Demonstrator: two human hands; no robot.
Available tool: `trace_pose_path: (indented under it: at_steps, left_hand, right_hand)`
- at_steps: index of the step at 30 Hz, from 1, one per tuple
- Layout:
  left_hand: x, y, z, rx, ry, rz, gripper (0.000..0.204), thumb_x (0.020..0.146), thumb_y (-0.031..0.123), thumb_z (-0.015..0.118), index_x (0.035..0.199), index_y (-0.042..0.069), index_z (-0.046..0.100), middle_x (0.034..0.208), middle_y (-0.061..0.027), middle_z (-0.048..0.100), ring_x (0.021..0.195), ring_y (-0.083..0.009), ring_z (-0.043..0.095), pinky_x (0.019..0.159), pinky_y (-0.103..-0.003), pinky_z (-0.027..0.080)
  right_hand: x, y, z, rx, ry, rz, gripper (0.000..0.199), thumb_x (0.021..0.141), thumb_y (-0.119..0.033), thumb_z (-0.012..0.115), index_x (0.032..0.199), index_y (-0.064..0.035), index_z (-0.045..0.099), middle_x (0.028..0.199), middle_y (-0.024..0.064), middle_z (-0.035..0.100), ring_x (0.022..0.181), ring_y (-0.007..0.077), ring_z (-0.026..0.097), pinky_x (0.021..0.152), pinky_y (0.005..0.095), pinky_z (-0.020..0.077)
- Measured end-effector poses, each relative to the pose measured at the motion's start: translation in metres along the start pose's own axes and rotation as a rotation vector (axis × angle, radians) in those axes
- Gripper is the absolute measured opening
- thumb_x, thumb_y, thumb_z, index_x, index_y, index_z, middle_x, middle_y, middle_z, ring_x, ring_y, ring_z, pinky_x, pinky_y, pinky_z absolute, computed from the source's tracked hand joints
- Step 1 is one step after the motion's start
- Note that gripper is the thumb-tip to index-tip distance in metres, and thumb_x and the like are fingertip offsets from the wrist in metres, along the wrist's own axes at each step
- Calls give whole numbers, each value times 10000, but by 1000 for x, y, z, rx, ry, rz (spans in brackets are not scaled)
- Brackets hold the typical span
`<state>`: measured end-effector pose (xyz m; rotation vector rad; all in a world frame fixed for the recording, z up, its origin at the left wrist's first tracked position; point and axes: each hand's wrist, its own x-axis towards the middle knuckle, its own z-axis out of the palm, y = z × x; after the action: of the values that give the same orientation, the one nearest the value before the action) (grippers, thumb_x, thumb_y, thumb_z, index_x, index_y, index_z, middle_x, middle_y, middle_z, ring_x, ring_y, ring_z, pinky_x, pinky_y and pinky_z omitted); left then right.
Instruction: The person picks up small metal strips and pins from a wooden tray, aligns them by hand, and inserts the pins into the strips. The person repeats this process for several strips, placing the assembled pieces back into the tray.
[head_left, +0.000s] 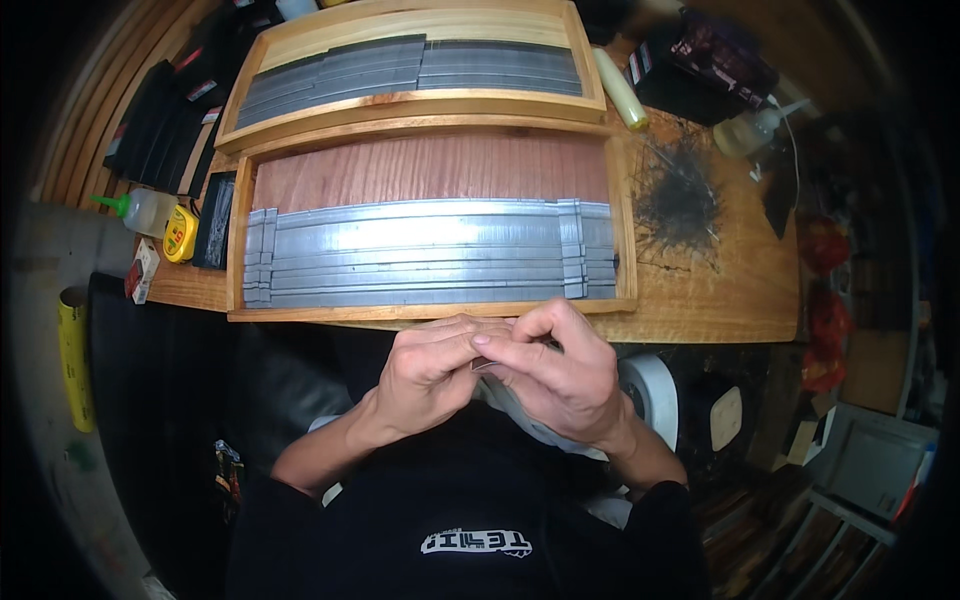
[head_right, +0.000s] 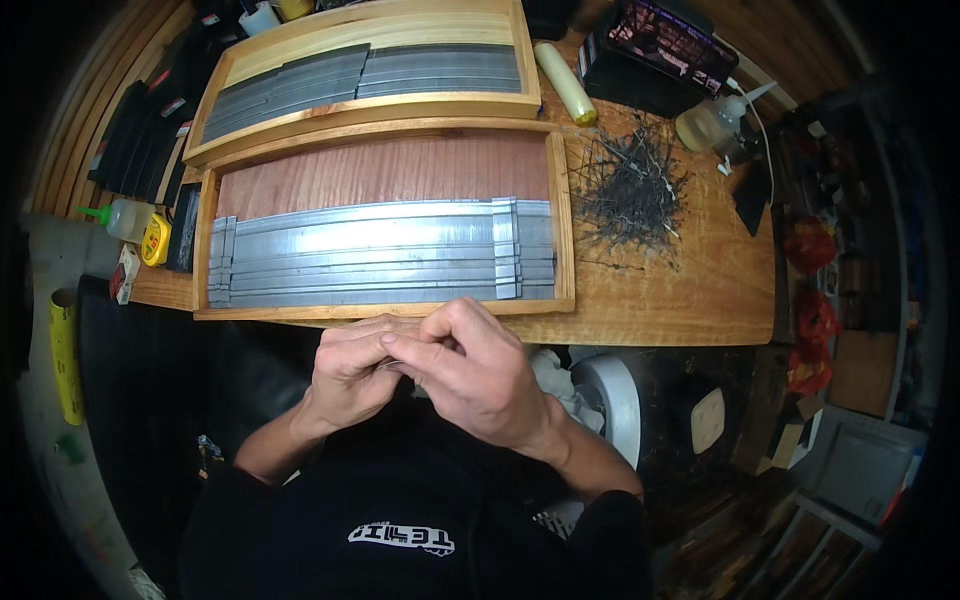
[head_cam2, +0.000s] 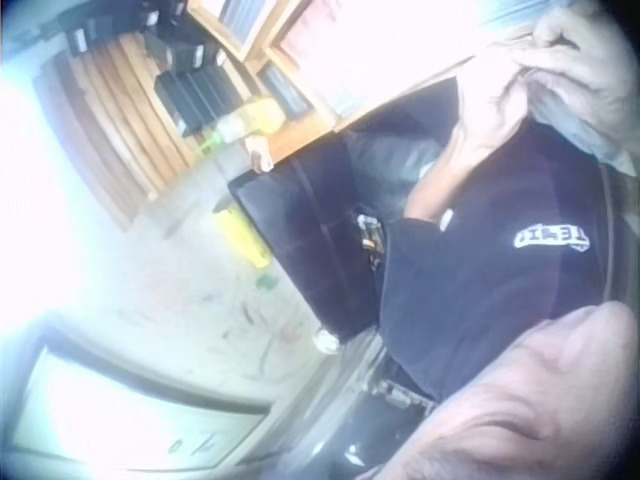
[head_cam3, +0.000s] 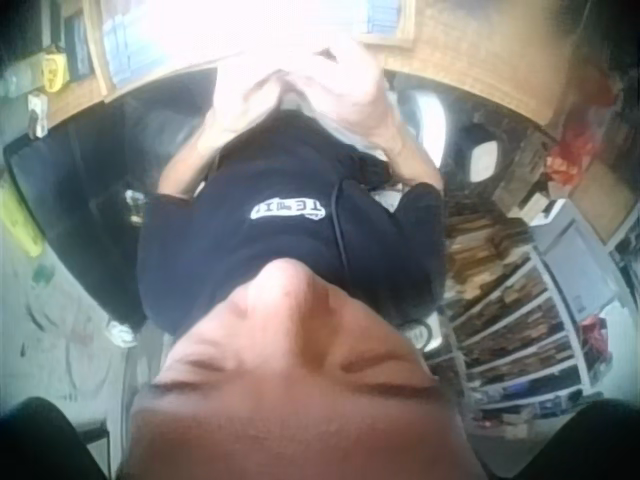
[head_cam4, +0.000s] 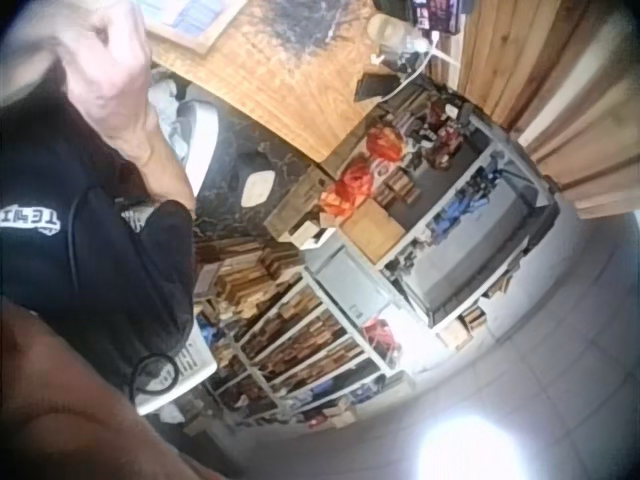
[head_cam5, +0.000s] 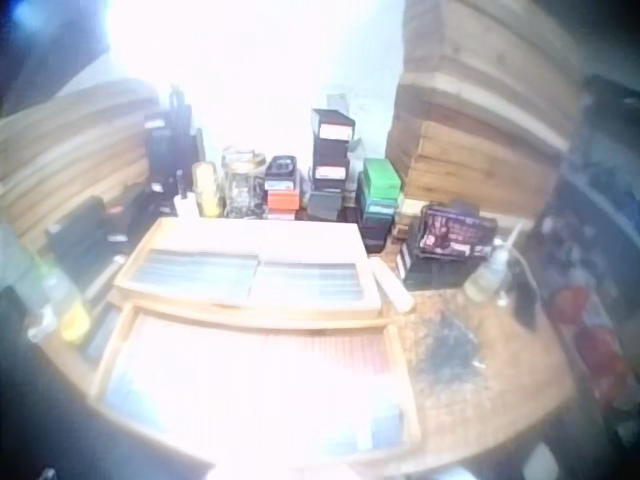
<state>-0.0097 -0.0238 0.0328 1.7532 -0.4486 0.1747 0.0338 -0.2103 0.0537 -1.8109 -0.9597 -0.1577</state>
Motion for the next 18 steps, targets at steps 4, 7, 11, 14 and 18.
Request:
trace_pose_path:
  at_steps: [4,7,11,14,18]
  left_hand:
    - [1,-4,-1,-25,1,-38,312,824,-174,646,1103,-76,748,1017,-201,780,958,-323,780,819,-350,628]
    - [5,-5,-1,10,18,-50,214,879,-89,699,1081,-57,763,892,-167,783,783,-276,780,703,-322,613]
    - [-7,8,-9,-52,-124,-218,153,901,-6,746,1049,-33,777,797,-140,768,644,-226,730,585,-309,541]
    - [-33,11,-9,-516,-301,-547,182,985,99,749,1113,-28,773,938,-120,801,867,-117,756,674,-246,581]
    - [-49,-25,-1,-847,-307,-1035,211,1014,104,705,1186,-10,750,1047,-128,796,949,-186,776,781,-285,640]
  right_hand:
    - [3,5,-3,155,-16,86,310,773,37,860,1068,-42,807,864,37,599,746,150,577,605,273,469]
    - [2,5,-1,231,23,201,267,775,42,863,1020,-56,822,863,32,606,762,136,586,606,259,463]
    - [-9,-14,1,194,21,292,234,793,10,874,1016,-38,818,863,28,613,744,108,583,603,232,463]
    - [-39,-21,12,469,-24,584,216,884,-27,830,1092,3,782,875,15,631,708,65,573,587,206,458]
    - [-81,13,44,937,11,1048,174,996,-107,735,1099,33,738,807,4,651,667,47,587,558,190,451]
